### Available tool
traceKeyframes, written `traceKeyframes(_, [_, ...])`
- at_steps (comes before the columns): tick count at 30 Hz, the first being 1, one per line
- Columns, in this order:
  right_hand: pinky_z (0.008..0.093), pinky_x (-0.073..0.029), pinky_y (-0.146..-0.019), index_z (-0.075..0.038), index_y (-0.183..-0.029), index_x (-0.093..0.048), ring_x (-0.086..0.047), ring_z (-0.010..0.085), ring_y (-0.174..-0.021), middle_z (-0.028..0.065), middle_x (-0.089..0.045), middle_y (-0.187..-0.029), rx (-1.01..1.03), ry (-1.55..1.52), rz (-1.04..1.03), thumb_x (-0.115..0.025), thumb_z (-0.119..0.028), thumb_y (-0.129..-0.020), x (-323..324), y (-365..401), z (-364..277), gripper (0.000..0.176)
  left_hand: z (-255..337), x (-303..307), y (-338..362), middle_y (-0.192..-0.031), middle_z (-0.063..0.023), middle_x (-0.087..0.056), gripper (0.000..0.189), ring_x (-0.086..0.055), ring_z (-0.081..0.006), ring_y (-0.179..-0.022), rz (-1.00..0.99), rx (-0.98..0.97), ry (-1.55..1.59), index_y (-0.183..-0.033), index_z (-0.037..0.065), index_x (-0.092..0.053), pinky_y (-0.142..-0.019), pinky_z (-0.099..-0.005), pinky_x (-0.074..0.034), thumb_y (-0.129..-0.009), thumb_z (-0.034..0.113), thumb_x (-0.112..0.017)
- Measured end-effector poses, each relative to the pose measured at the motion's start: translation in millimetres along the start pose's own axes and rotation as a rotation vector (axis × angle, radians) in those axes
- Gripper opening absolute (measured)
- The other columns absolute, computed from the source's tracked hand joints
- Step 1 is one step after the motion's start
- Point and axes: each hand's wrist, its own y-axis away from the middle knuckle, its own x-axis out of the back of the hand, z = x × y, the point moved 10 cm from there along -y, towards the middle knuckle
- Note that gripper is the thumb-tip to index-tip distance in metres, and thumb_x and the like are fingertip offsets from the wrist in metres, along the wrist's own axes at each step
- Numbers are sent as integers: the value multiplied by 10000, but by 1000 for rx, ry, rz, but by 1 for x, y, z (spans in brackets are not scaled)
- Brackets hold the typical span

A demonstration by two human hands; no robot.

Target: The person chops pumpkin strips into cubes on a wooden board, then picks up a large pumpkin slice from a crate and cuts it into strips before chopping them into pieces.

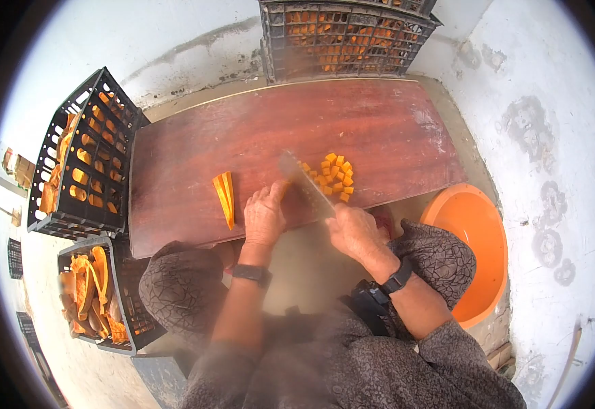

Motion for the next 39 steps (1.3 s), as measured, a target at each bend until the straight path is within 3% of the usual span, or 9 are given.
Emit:
traceKeyframes(8, [508, -487, -674, 38, -814, -573, -619, 451, -719, 273, -609, -698, 54, 46, 64, -597, -173, -855, 20, 0, -16, 216, 15, -6, 7, -903, -128, -619, 309, -601, -319, -890, 2, -83, -18, -1075, 76, -573, -790, -426, -482, -774, 6, -562])
traceKeyframes(12, [495, -494, -656, 23, -812, -577, -629, 427, -695, 248, -612, -669, 145, 87, 82, -602, -172, -849, 21, 4, -27, 200, 14, -8, 8, -919, -130, -616, 295, -597, -318, -904, -8, -68, -36, -1075, 68, -572, -789, -423, -482, -784, 18, -559])
traceKeyframes(22, [482, -502, -646, 26, -816, -580, -639, 401, -676, 226, -613, -647, 150, 151, 27, -607, -160, -849, 19, 5, -34, 190, 13, -10, 8, -884, -103, -575, 245, -584, -293, -877, 30, -49, -44, -1018, 101, -588, -770, -405, -477, -785, 38, -544])
traceKeyframes(31, [480, -499, -704, 39, -835, -583, -643, 404, -758, 248, -632, -747, 111, 170, -87, -582, -101, -829, 9, -2, -33, 140, 11, -11, 6, -883, -129, -570, 209, -573, -328, -894, 41, -31, 29, -996, 76, -568, -778, -424, -482, -796, 19, -542])
traceKeyframes(33, [446, -517, -663, 2, -819, -609, -658, 368, -753, 200, -653, -780, 146, 224, -62, -590, -41, -740, 7, -5, -36, 92, 9, -12, 6, -882, -116, -572, 235, -573, -310, -900, 41, -19, 31, -990, 96, -590, -786, -413, -477, -776, 15, -537])
traceKeyframes(39, [431, -524, -653, -11, -807, -607, -663, 349, -755, 180, -653, -775, 164, 268, -21, -598, -39, -740, -12, -18, -34, 73, 6, -18, 5, -853, -117, -551, 193, -560, -320, -864, 56, -39, 57, -934, 92, -575, -765, -425, -471, -763, 13, -537])
